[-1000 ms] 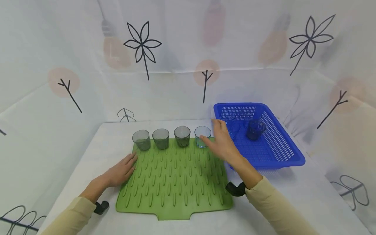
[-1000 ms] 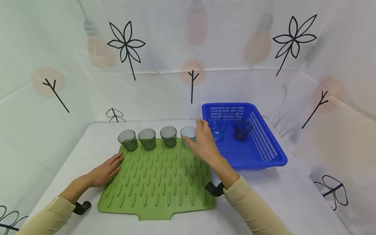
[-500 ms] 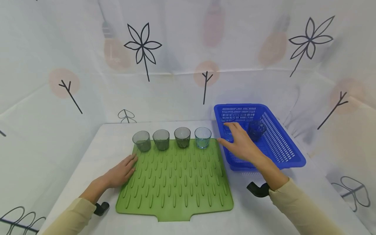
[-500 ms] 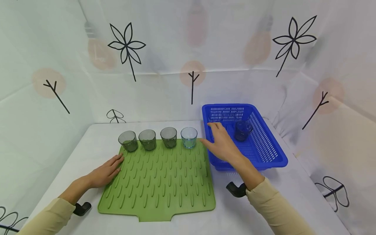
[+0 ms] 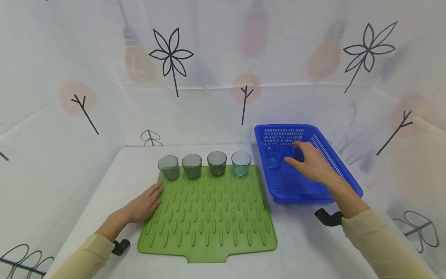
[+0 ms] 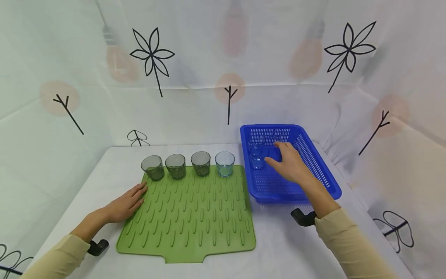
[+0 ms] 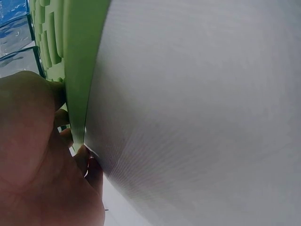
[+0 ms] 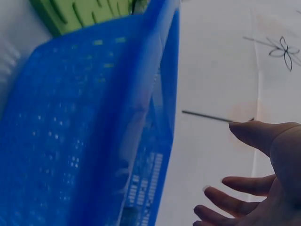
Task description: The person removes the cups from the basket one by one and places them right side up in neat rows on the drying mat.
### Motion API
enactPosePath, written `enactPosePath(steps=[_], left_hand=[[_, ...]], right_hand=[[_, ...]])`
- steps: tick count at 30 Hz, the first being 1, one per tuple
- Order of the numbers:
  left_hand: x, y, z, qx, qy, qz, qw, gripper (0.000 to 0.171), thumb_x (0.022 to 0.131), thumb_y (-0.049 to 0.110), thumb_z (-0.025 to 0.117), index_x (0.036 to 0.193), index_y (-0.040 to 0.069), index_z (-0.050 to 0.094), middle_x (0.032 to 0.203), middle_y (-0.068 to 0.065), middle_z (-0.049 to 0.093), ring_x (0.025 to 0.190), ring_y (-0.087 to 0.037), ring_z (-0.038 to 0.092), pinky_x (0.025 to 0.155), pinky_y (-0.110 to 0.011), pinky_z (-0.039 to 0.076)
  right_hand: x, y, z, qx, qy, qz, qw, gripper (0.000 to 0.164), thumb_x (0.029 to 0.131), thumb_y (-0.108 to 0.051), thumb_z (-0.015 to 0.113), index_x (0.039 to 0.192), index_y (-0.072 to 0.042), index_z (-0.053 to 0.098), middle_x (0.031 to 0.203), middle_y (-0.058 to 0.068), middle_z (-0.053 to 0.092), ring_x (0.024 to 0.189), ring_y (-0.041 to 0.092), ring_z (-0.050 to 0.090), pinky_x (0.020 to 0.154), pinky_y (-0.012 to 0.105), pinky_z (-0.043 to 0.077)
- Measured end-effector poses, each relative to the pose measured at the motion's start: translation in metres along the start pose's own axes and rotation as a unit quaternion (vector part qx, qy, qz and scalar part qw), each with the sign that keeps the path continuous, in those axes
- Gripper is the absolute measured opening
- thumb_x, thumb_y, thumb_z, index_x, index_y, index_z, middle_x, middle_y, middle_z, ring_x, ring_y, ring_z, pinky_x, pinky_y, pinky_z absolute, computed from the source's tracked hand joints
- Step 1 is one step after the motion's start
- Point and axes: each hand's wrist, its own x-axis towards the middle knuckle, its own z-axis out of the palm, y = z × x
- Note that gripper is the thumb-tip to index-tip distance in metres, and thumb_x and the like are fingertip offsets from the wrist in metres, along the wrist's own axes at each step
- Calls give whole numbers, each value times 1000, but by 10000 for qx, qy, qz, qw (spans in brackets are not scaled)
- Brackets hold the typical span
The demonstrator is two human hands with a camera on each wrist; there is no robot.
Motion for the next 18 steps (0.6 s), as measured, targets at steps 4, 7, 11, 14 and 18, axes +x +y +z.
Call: enactPosePath(steps=[4,7,11,14,18], left_hand=[[0,-1,1,53,-5,26,10000,53,109,14,44,155,-11,32,163,-31,24,149,-52,24,121,-63,27],[1,-1,1,15,-36,13,10000,54,110,15,44,155,-10,31,163,-30,24,150,-51,23,121,-62,26],[1,-1,2,1,-54,3,10000,54,110,15,44,155,-10,31,163,-30,23,150,-51,23,121,-62,26],[1,-1,1,69,-50,11,10000,53,110,15,44,155,-11,31,163,-30,23,149,-51,23,121,-62,26],[1,0,-1,62,-16,9,10000,53,109,14,44,154,-11,32,163,-31,24,149,-51,24,121,-62,26]], right_hand=[[7,17,-10,13,-59,150,9999,72,104,-32,60,150,17,33,148,39,38,137,56,36,110,72,34],[13,30,-15,55,-139,305,9994,76,104,-35,59,151,17,29,149,41,35,136,57,36,109,72,35],[21,47,-19,51,-215,441,9988,80,104,-37,60,151,17,26,147,44,33,134,58,36,107,73,36],[29,59,-21,34,-262,465,9986,82,102,-36,62,151,19,24,146,46,33,133,59,36,107,74,35],[38,71,-26,119,-433,552,9975,89,100,-34,65,151,21,18,148,47,30,136,61,32,110,74,33]])
